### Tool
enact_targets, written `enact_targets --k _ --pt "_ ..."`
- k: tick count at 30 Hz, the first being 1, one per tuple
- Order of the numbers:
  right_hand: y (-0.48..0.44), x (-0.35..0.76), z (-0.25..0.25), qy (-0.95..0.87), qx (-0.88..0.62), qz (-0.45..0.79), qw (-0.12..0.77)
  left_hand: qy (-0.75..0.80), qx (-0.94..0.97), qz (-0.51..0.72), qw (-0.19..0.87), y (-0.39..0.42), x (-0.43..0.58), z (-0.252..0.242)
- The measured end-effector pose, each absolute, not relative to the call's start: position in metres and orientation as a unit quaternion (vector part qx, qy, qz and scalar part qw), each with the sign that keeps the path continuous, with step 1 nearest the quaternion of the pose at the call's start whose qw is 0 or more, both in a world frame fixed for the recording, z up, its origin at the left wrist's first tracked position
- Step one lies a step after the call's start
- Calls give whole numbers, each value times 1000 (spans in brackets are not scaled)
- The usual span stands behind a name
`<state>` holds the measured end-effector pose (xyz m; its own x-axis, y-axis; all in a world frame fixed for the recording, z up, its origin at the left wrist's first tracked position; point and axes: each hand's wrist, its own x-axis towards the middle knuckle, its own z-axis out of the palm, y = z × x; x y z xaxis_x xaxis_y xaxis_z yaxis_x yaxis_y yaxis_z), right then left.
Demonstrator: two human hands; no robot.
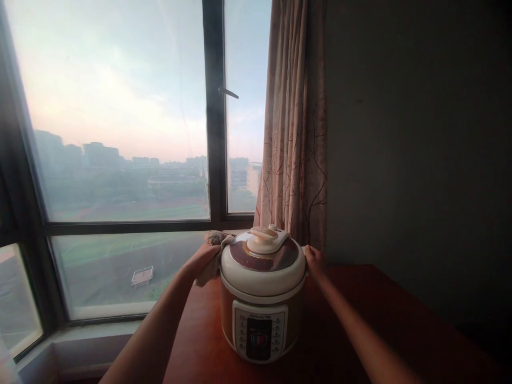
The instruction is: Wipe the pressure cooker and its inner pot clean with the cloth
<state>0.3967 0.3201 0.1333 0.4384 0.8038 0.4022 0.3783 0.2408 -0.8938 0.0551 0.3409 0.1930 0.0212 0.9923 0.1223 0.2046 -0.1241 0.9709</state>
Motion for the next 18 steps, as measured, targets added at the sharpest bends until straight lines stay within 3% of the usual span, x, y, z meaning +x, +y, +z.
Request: enact_targets --k 18 --pt "319 403 129 -499 -580 211 608 544 614 466 331 330 44 182"
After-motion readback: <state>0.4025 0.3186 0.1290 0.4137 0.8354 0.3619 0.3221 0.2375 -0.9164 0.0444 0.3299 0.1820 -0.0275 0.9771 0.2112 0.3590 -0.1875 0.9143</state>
